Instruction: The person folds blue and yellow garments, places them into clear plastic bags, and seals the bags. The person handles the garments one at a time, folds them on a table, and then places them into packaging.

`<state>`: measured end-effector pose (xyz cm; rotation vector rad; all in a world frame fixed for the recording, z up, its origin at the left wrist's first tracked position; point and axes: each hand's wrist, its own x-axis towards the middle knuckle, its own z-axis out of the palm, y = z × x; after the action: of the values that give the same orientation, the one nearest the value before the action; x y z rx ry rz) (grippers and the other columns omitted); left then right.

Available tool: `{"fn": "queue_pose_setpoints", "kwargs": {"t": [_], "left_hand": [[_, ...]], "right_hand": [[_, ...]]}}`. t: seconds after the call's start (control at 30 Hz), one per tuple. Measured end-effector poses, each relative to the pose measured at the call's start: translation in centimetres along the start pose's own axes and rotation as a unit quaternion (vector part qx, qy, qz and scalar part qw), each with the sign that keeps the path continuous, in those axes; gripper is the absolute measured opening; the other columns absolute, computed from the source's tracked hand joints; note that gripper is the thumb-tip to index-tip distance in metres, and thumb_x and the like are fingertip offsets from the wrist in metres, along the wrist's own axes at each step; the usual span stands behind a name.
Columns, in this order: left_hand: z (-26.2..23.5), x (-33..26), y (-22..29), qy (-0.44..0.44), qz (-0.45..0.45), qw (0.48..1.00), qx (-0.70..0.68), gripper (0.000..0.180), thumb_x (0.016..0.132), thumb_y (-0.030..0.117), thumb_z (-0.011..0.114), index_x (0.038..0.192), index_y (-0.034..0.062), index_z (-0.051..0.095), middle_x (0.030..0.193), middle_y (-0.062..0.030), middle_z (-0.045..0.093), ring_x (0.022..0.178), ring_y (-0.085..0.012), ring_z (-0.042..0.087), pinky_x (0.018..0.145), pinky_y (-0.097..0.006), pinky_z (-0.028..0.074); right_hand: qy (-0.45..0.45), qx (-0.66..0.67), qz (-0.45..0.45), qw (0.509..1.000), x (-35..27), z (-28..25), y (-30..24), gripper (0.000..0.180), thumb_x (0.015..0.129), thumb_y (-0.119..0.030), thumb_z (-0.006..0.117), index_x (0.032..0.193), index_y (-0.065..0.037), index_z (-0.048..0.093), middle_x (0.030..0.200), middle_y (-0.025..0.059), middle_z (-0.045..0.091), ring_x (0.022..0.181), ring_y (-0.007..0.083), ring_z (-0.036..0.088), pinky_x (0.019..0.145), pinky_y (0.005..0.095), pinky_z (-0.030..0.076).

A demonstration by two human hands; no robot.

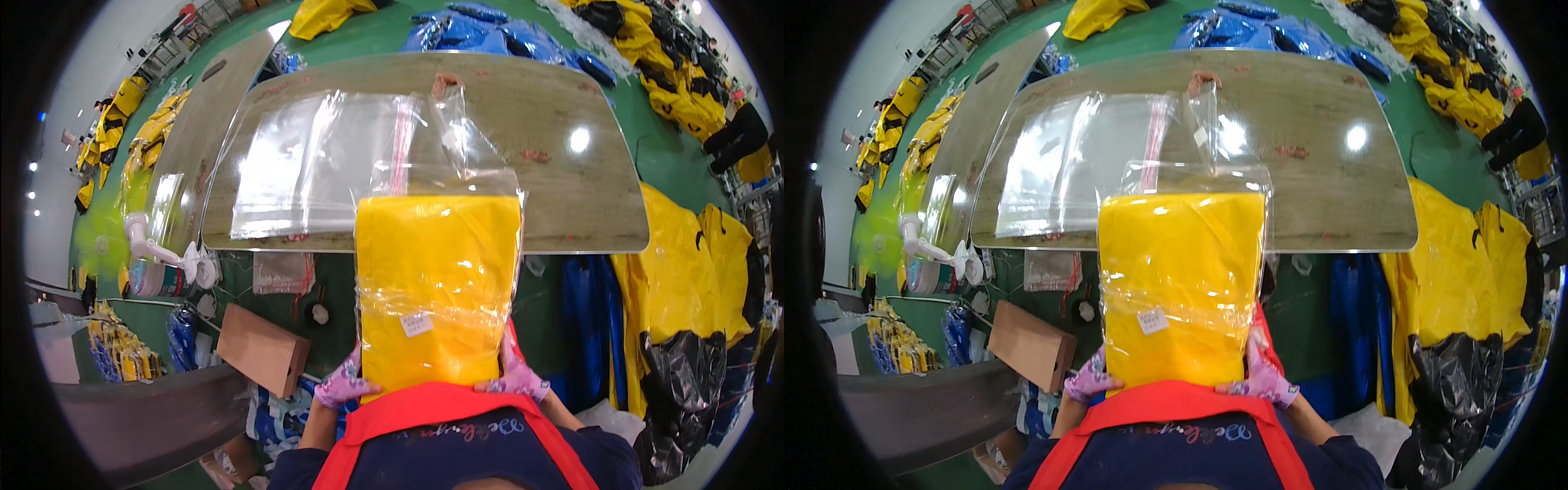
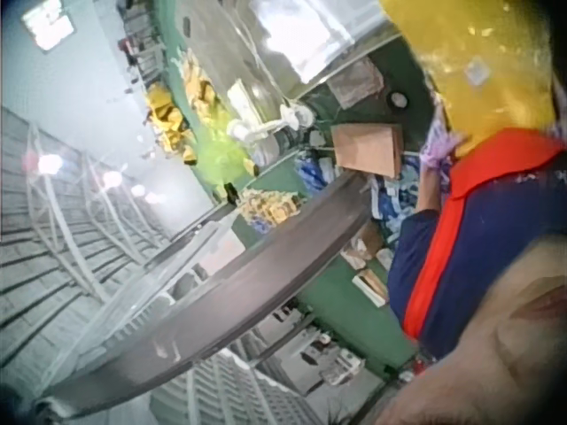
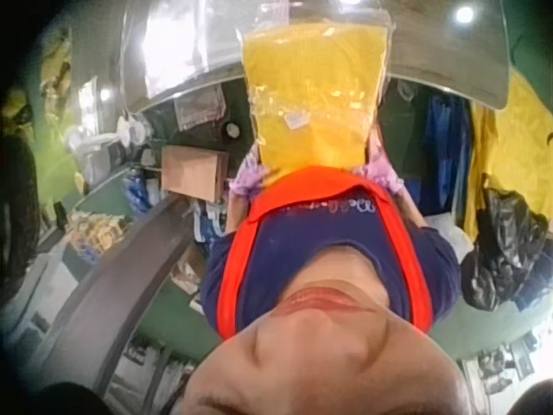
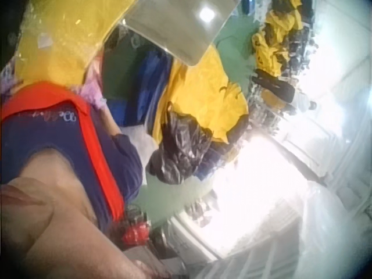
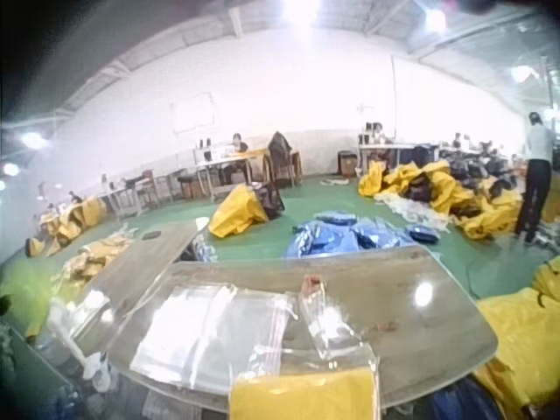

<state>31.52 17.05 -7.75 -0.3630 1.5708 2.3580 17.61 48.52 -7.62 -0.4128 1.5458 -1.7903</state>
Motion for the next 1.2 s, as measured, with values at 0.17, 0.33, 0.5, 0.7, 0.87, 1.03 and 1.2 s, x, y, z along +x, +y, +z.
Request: {"fn": "queue_pose_setpoints", "kwargs": {"t": [0.17, 0.33, 0.5, 0.7, 0.87, 1.03, 1.2], "left_hand": [[2.0, 4.0, -0.4, 0.185, 0.024, 0.962, 0.199, 0.045, 0.079, 0.004, 0.073, 0.121, 0.0001, 0.056, 0.107, -0.0039, 0.066, 0.095, -0.0117, 0.061, 0.083, -0.026, 0.049], [-0.8, 2.5, -0.1, 0.068, -0.113, 0.989, 0.073, 0.058, 0.082, 0.02, 0.074, 0.13, -0.0018, 0.049, 0.122, -0.0086, 0.061, 0.108, -0.0145, 0.058, 0.094, -0.028, 0.046], [-0.1, 6.5, 2.7, 0.17, 0.074, 0.982, 0.018, 0.072, 0.086, 0.018, 0.07, 0.143, 0.0017, 0.029, 0.129, -0.0103, 0.054, 0.112, -0.0179, 0.055, 0.096, -0.033, 0.045], [4.6, -0.4, 0.3, 0.01, 0.054, 0.995, 0.089, 0.086, 0.081, 0.018, 0.075, 0.148, 0.0049, 0.022, 0.142, -0.0083, 0.043, 0.132, -0.0201, 0.04, 0.11, -0.036, 0.031], [6.5, 4.6, 3.3, -0.11, -0.006, 0.983, 0.148, 0.081, 0.076, 0.016, 0.08, 0.142, 0.0046, 0.034, 0.136, -0.0066, 0.05, 0.123, -0.0184, 0.047, 0.105, -0.035, 0.038], [9.7, 8.5, 2.7, 0.067, 0.198, 0.961, 0.181, 0.044, 0.074, 0.016, 0.079, 0.113, 0.0049, 0.062, 0.115, -0.0118, 0.065, 0.098, -0.0255, 0.065, 0.084, -0.04, 0.052], [8.9, 10.2, 4.2, 0.139, 0.367, 0.798, 0.458, 0.043, 0.074, 0.022, 0.079, 0.111, 0.0077, 0.063, 0.111, -0.011, 0.065, 0.098, -0.0269, 0.064, 0.083, -0.038, 0.05]], "right_hand": [[0.172, 0.155, 0.096, 0.968, 3.0, 0.5, -0.2, 0.046, 0.084, -0.007, 0.072, 0.122, 0.0, 0.048, 0.111, 0.0075, 0.061, 0.102, 0.0169, 0.059, 0.091, 0.0291, 0.048], [0.156, -0.032, 0.09, 0.983, 1.5, -2.3, 4.4, 0.041, 0.082, -0.016, 0.075, 0.112, 0.001, 0.054, 0.105, 0.0057, 0.063, 0.094, 0.014, 0.062, 0.088, 0.0271, 0.049], [0.064, 0.128, 0.065, 0.988, 5.4, -1.7, -0.4, 0.077, 0.082, -0.025, 0.075, 0.14, 0.002, 0.033, 0.132, 0.0086, 0.052, 0.119, 0.0189, 0.051, 0.102, 0.0309, 0.04], [0.003, -0.013, -0.026, 1.0, -1.8, -0.4, -0.5, 0.106, 0.074, -0.023, 0.081, 0.151, -0.006, 0.011, 0.156, 0.0107, 0.015, 0.144, 0.0258, 0.015, 0.115, 0.0398, 0.019], [0.142, 0.099, -0.178, 0.969, -0.7, -2.0, -5.5, 0.1, 0.075, -0.015, 0.079, 0.15, -0.006, 0.013, 0.144, 0.0128, 0.036, 0.131, 0.0257, 0.042, 0.108, 0.0402, 0.036], [0.209, 0.252, -0.176, 0.928, 4.4, -1.7, -7.6, 0.077, 0.083, -0.028, 0.071, 0.143, -0.005, 0.03, 0.121, 0.0076, 0.055, 0.11, 0.0179, 0.055, 0.093, 0.035, 0.047], [0.215, 0.231, -0.291, 0.903, 9.3, 0.7, -13.1, 0.06, 0.081, -0.024, 0.074, 0.129, -0.004, 0.043, 0.114, 0.0056, 0.058, 0.101, 0.0182, 0.059, 0.089, 0.032, 0.048]]}}
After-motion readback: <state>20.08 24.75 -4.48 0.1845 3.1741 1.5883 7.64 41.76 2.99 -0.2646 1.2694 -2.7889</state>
